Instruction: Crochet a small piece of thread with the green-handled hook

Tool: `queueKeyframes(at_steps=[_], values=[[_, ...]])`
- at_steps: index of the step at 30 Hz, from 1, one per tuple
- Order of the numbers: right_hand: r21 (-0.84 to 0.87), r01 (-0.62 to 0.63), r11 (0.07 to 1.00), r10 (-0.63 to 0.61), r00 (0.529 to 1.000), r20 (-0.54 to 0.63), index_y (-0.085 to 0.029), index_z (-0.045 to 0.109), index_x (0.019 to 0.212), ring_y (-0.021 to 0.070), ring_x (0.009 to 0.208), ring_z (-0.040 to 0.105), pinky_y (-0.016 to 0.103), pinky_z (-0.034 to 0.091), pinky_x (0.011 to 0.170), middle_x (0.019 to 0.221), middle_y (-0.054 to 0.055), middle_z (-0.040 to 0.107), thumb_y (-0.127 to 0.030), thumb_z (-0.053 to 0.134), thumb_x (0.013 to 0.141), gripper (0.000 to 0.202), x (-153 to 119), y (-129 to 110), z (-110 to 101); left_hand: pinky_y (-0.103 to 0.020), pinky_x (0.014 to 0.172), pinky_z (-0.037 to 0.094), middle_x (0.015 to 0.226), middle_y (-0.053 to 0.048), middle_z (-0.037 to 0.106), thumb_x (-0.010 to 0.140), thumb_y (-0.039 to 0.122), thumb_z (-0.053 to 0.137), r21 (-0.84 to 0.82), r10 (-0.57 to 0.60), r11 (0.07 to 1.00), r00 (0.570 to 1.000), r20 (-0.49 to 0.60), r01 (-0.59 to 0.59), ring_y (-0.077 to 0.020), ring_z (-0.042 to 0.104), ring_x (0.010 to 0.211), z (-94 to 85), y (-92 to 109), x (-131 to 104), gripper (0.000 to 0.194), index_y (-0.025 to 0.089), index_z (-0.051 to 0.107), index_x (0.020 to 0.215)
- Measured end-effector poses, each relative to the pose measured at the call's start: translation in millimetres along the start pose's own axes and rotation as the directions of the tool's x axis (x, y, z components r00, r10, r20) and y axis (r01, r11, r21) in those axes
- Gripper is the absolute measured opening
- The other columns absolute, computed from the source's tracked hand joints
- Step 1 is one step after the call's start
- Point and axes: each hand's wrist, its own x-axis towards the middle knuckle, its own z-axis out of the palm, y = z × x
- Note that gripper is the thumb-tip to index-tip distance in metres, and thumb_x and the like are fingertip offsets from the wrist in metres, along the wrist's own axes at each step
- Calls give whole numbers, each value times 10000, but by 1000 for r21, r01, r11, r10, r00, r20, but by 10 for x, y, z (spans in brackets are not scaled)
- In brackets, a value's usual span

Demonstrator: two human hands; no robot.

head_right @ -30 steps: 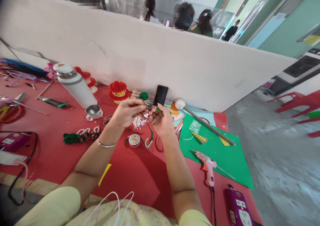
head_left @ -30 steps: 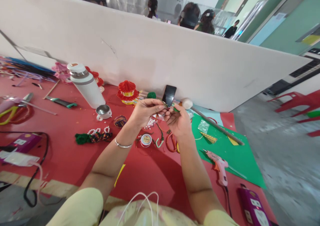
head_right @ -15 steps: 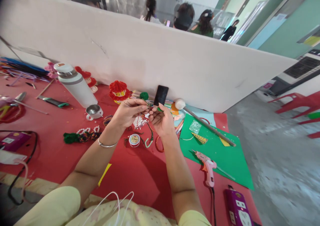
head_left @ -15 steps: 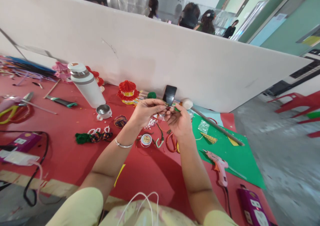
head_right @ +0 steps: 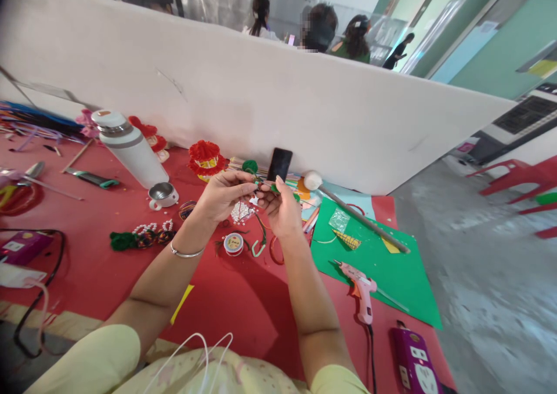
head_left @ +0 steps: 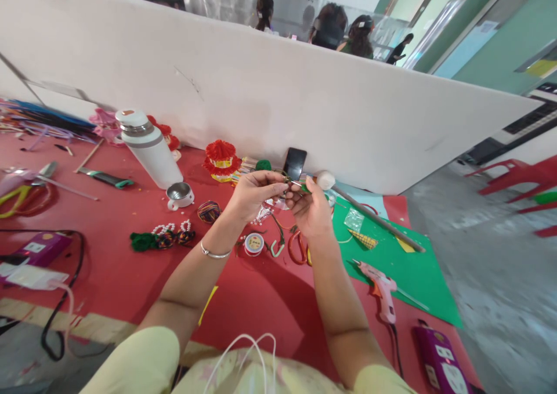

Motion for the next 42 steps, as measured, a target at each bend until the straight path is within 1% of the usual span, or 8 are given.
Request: queueKeyframes(at_steps=[5, 9, 14, 19, 25, 30, 36, 42], values=[[-233, 214, 949, -216, 976, 17, -239, 784, 808, 116, 623, 675, 250, 577, 582, 742, -27, 758, -618, 763, 885, 387, -70, 60, -9, -199, 448, 445, 662, -8, 734, 616, 296, 979, 64, 12, 998, 999, -34, -10, -75, 594, 497, -15, -9, 15, 279, 163, 789, 771], [-535, 480, 696, -473, 866, 161, -273, 757, 741, 147, 779, 683, 289, 585, 769, 815, -19, 746, -557, 680, 984, 381, -179, 39, -31, -185, 376, 311, 552, 22, 645, 650, 311, 941, 104, 5, 995, 999, -38, -1, -61, 508, 429, -16, 18, 16, 247, 174, 771, 765], [-597, 564, 570, -504, 814, 288, -284, 755, 751, 174, 786, 619, 312, 538, 777, 781, 3, 686, -504, 636, 1024, 370, -255, -36, -32, -201, 398, 311, 591, 23, 650, 673, 301, 901, 146, 10, 989, 997, -77, 2, -62, 497, 436, -7, 7, 10, 265, 160, 815, 880], [-634, 575, 518, -499, 805, 323, -291, 774, 794, 184, 786, 613, 325, 526, 791, 787, 10, 685, -479, 635, 1028, 331, -265, -34, -49, -193, 555, 441, 711, 40, 643, 743, 178, 828, 304, 252, 925, 967, -38, -229, -70, 541, 613, -40, -94, 39, 407, 195, 846, 1149], [-603, 525, 601, -449, 846, 288, -272, 758, 771, 159, 703, 604, 296, 512, 677, 714, -8, 669, -562, 609, 1028, 415, -237, 8, -70, -209, 607, 534, 1037, -56, 784, 695, 200, 895, 188, 196, 963, 981, -5, -192, -104, 646, 744, -15, -30, 4, 494, 203, 829, 1185], [-571, 488, 660, -436, 868, 238, -271, 757, 765, 149, 647, 642, 287, 517, 618, 658, -22, 686, -598, 599, 1022, 445, -218, 4, -69, -190, 451, 410, 867, 2, 736, 693, 193, 923, 118, 140, 983, 990, 12, -140, -37, 527, 535, 15, 23, -24, 453, 215, 830, 1135], [-580, 512, 634, -459, 852, 250, -276, 760, 744, 153, 673, 607, 287, 545, 655, 692, -9, 659, -566, 643, 1009, 409, -266, 17, -57, -217, 547, 507, 771, 14, 717, 679, 224, 934, 130, 177, 976, 984, -30, -172, -73, 593, 596, -35, -17, 22, 417, 194, 832, 1083], [-535, 449, 716, -438, 885, 157, -283, 781, 735, 165, 680, 657, 290, 573, 635, 692, -5, 690, -536, 729, 958, 342, -277, 44, -56, -208, 501, 424, 730, 19, 709, 663, 212, 929, 137, 175, 976, 984, -42, -168, -73, 582, 575, -55, -18, 37, 408, 204, 845, 1062]])
